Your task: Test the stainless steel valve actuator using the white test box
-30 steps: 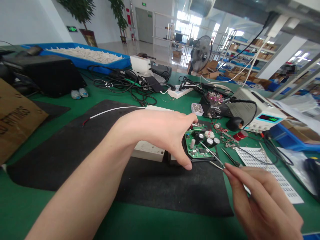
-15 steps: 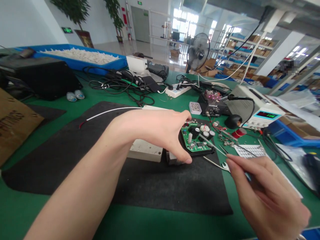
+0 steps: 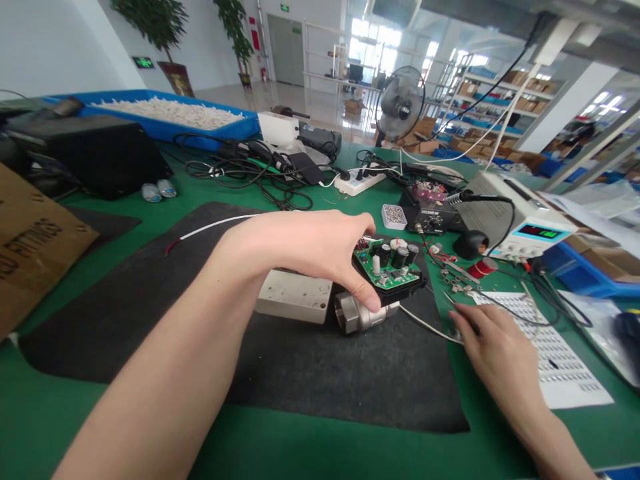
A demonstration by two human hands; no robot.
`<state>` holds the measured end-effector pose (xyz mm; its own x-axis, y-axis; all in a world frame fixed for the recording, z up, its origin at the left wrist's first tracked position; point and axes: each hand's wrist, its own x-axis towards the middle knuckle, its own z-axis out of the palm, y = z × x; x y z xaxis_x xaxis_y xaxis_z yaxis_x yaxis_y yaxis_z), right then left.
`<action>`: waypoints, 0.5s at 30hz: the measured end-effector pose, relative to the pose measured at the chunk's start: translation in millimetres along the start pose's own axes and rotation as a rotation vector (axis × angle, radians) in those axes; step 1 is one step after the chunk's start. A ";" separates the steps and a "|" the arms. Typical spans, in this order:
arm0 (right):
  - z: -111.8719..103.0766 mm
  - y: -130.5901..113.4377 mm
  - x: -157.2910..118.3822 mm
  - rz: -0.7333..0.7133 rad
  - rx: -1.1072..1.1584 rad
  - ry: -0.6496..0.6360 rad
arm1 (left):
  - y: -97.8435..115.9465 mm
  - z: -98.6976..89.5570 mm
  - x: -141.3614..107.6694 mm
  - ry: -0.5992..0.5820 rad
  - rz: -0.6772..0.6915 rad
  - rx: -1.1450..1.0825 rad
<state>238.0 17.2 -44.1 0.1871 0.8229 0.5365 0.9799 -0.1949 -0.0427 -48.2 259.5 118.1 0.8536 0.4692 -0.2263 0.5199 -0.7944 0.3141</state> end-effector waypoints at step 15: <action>-9.6 -144.3 57.3 0.394 0.958 -0.041 | -34.5 -15.2 -18.8 -0.001 0.103 -0.276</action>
<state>106.6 87.3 0.8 0.4908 0.8140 0.3108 0.4896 0.0375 -0.8712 -81.7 284.0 125.5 0.9024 0.3912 -0.1809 0.4197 -0.7025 0.5747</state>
